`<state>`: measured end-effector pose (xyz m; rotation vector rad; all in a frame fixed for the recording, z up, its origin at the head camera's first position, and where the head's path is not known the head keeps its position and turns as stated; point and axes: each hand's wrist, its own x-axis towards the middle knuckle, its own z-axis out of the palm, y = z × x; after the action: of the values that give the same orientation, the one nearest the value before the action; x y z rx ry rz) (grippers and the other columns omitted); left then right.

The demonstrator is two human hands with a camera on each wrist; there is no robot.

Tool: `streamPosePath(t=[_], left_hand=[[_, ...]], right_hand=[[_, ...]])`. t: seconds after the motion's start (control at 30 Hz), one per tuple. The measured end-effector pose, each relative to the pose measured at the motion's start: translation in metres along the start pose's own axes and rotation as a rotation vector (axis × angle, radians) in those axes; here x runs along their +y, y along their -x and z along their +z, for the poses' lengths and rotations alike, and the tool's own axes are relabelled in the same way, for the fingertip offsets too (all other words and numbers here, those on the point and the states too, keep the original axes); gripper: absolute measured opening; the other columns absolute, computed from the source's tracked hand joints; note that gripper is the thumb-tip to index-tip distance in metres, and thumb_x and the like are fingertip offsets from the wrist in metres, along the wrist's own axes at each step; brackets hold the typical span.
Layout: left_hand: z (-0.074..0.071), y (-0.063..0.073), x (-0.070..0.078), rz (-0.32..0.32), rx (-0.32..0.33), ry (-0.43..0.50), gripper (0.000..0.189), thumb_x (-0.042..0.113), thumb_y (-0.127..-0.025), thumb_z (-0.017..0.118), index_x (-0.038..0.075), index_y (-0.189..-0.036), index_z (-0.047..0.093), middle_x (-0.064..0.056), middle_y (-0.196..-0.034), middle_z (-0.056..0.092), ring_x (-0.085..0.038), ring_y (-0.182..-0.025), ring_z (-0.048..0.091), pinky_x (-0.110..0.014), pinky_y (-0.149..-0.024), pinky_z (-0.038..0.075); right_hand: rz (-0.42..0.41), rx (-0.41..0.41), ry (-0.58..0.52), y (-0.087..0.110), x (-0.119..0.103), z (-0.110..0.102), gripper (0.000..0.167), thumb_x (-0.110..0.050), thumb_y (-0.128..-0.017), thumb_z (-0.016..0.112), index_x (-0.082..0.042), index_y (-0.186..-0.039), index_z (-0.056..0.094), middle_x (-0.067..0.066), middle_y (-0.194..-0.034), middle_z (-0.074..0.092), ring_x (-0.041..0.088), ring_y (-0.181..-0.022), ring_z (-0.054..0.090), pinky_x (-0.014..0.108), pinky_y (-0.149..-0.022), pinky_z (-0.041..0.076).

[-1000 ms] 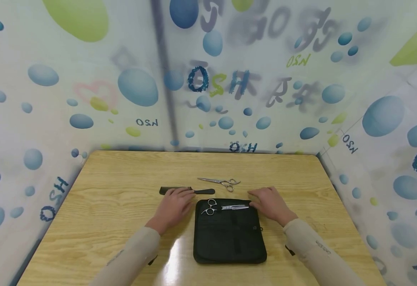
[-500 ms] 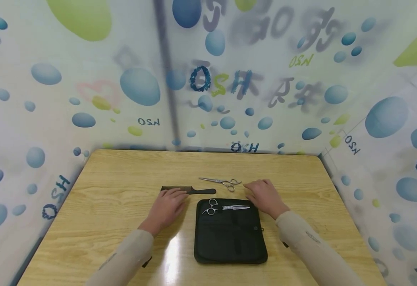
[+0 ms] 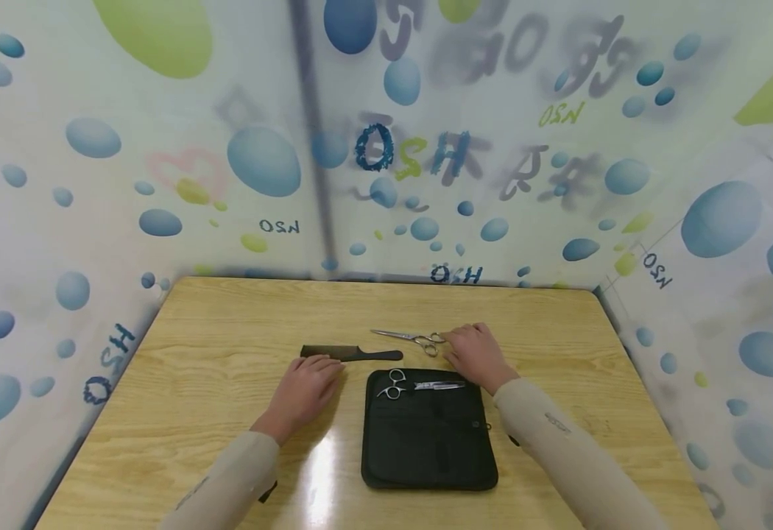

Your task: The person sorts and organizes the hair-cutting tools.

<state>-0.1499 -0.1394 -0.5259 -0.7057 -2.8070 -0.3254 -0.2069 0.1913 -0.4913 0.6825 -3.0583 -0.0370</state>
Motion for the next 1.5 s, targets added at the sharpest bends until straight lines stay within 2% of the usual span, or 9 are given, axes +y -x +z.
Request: streamPosePath(t=[0.2, 0.37, 0.5, 0.57, 0.8, 0.97, 1.07, 1.27, 1.5], left_hand=[[0.002, 0.0, 0.001, 0.0, 0.0, 0.009, 0.027, 0.021, -0.09, 0.07, 0.014, -0.116, 0.07, -0.002, -0.117, 0.071, -0.025, -0.117, 0.062, -0.05, -0.096, 0.048], [0.004, -0.008, 0.005, 0.023, 0.0, 0.036, 0.028, 0.02, -0.09, 0.07, 0.015, -0.117, 0.07, -0.001, -0.118, 0.071, -0.023, -0.117, 0.062, -0.048, -0.098, 0.047], [0.007, -0.024, 0.011, 0.053, 0.017, 0.029, 0.027, 0.019, -0.09, 0.07, 0.016, -0.117, 0.07, 0.0, -0.117, 0.071, -0.022, -0.113, 0.063, -0.047, -0.097, 0.048], [0.012, -0.038, 0.018, 0.06, 0.008, 0.037, 0.027, 0.02, -0.09, 0.069, 0.017, -0.117, 0.07, 0.0, -0.116, 0.071, -0.022, -0.113, 0.063, -0.047, -0.096, 0.048], [0.023, -0.084, 0.042, 0.008, -0.06, 0.041, 0.027, 0.02, -0.094, 0.064, 0.017, -0.121, 0.068, 0.0, -0.119, 0.07, -0.022, -0.116, 0.062, -0.048, -0.099, 0.048], [0.032, -0.107, 0.054, -0.018, -0.079, 0.006, 0.029, 0.019, -0.093, 0.066, 0.019, -0.122, 0.068, 0.002, -0.12, 0.07, -0.02, -0.115, 0.063, -0.046, -0.099, 0.048], [0.036, -0.115, 0.062, -0.019, -0.126, -0.051, 0.031, 0.021, -0.092, 0.067, 0.021, -0.123, 0.067, 0.004, -0.121, 0.07, -0.019, -0.116, 0.063, -0.045, -0.099, 0.047], [0.051, -0.126, 0.073, -0.035, -0.24, -0.13, 0.033, 0.015, -0.099, 0.055, 0.024, -0.129, 0.063, 0.004, -0.128, 0.066, -0.02, -0.122, 0.058, -0.045, -0.101, 0.045], [0.058, -0.13, 0.08, -0.092, -0.189, -0.208, 0.02, 0.012, -0.095, 0.061, 0.023, -0.105, 0.074, 0.001, -0.107, 0.071, -0.022, -0.104, 0.063, -0.045, -0.093, 0.048]], right_hand=[[0.0, -0.009, 0.027, -0.006, -0.003, 0.002, 0.038, -0.033, -0.091, 0.068, -0.013, -0.123, 0.067, 0.004, -0.117, 0.071, 0.025, -0.11, 0.064, 0.047, -0.099, 0.043], [0.015, -0.028, 0.017, -0.008, -0.003, 0.003, 0.037, -0.032, -0.092, 0.068, -0.014, -0.125, 0.066, 0.005, -0.119, 0.07, 0.025, -0.111, 0.063, 0.047, -0.1, 0.042], [0.012, -0.036, 0.026, -0.008, -0.003, 0.004, 0.038, -0.032, -0.092, 0.068, -0.015, -0.126, 0.066, 0.005, -0.119, 0.07, 0.026, -0.111, 0.063, 0.047, -0.1, 0.043], [0.015, -0.044, 0.027, -0.007, -0.001, 0.005, 0.039, -0.032, -0.092, 0.068, -0.015, -0.126, 0.066, 0.005, -0.119, 0.07, 0.026, -0.111, 0.063, 0.048, -0.1, 0.043], [0.028, -0.045, 0.002, -0.002, 0.005, 0.006, 0.038, -0.031, -0.092, 0.067, -0.014, -0.126, 0.066, 0.005, -0.12, 0.07, 0.026, -0.111, 0.063, 0.049, -0.102, 0.043], [0.043, -0.055, 0.001, 0.002, 0.011, 0.008, 0.038, -0.033, -0.093, 0.066, -0.014, -0.127, 0.065, 0.005, -0.121, 0.07, 0.027, -0.113, 0.063, 0.049, -0.102, 0.043], [0.057, -0.044, -0.012, 0.005, 0.014, 0.009, 0.038, -0.032, -0.093, 0.066, -0.014, -0.126, 0.066, 0.006, -0.121, 0.07, 0.027, -0.113, 0.063, 0.049, -0.102, 0.043], [0.07, -0.031, -0.032, 0.011, 0.017, 0.009, 0.036, -0.031, -0.093, 0.066, -0.013, -0.125, 0.066, 0.006, -0.119, 0.07, 0.027, -0.111, 0.064, 0.05, -0.1, 0.043], [0.051, 0.017, -0.025, 0.014, 0.017, 0.011, 0.036, -0.031, -0.092, 0.067, -0.013, -0.123, 0.067, 0.006, -0.117, 0.071, 0.026, -0.108, 0.065, 0.049, -0.097, 0.044]])
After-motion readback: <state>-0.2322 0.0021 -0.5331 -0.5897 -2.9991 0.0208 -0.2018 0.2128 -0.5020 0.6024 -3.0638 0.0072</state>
